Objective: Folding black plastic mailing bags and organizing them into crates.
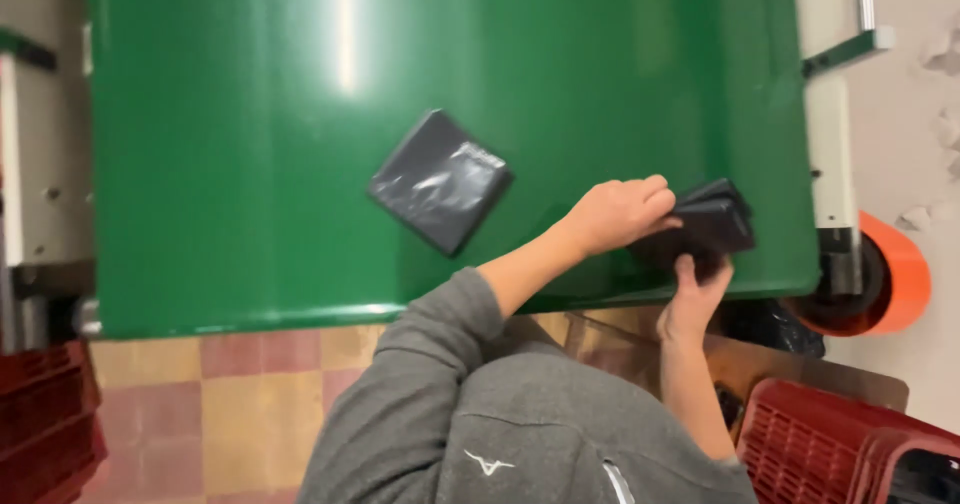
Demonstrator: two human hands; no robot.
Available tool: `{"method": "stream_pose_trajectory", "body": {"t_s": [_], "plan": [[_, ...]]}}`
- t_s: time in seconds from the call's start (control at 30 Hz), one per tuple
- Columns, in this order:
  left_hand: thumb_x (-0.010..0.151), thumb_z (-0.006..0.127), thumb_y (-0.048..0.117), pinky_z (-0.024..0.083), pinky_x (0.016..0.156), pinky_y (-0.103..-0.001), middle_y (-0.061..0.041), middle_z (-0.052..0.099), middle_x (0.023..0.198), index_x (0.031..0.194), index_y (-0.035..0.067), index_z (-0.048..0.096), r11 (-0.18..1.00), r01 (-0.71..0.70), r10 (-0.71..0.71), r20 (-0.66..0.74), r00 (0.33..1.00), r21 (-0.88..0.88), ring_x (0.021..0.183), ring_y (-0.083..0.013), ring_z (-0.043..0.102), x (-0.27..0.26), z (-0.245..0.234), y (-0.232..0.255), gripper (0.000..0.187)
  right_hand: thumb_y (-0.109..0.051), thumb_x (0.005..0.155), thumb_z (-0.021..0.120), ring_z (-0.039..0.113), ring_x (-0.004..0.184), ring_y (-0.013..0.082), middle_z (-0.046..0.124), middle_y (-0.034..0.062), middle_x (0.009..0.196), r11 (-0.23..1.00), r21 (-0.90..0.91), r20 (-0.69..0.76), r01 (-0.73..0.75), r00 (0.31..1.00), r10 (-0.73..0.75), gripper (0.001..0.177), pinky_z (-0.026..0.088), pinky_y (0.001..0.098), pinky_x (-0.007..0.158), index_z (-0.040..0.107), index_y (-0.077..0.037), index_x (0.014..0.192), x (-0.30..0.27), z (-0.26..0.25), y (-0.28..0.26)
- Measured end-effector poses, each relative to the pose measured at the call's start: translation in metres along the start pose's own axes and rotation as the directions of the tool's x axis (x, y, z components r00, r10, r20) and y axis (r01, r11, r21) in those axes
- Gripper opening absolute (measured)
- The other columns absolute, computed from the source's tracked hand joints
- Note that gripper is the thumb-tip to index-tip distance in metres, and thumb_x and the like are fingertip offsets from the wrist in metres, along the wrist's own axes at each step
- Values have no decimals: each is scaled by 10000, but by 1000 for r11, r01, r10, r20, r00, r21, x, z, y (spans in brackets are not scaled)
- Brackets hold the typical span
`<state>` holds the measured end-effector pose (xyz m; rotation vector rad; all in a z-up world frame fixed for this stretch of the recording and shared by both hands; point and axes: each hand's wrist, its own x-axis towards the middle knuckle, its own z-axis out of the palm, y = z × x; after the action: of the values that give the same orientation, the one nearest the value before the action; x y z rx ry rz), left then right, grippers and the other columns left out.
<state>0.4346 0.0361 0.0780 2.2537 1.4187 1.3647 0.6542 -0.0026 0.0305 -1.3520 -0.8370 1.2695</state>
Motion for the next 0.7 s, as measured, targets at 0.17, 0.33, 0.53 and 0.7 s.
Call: {"method": "stream_pose_trajectory", "body": {"t_s": [0.17,0.33,0.53,0.7], "plan": [[908,725,446,534,573,-441,-85,624,853,881,137,595,948,299,-286,-117,951,108,696,-330,677,-58,-153,-4,337,32,918,736,555,1293,197,563,67,1399,940,-11,334,342,887,-319,640,430,368,1171,420,-31,1472,-54,105,-6],[910,707,497,528,540,-479,-79,695,871,950,119,591,779,562,-526,-197,827,279,674,-369,684,-129,-211,-97,398,40,941,734,609,1238,203,603,135,1359,962,-28,483,271,846,-224,645,487,355,1110,366,5,1471,-94,209,45],[991,665,551,533,540,-448,-81,659,874,1002,103,550,720,533,-535,-133,834,445,687,-320,678,-170,-189,-156,462,-17,900,742,695,1098,237,700,163,1244,850,-322,448,418,858,-252,722,552,349,968,336,20,1496,-108,246,70],[824,735,534,534,654,-496,-104,650,1054,1139,65,600,753,478,-479,-120,869,453,974,-350,630,-140,-207,-128,580,-282,836,766,695,993,413,705,250,1093,525,-791,286,312,949,-133,840,544,444,875,353,-10,1516,-124,263,42]]}}
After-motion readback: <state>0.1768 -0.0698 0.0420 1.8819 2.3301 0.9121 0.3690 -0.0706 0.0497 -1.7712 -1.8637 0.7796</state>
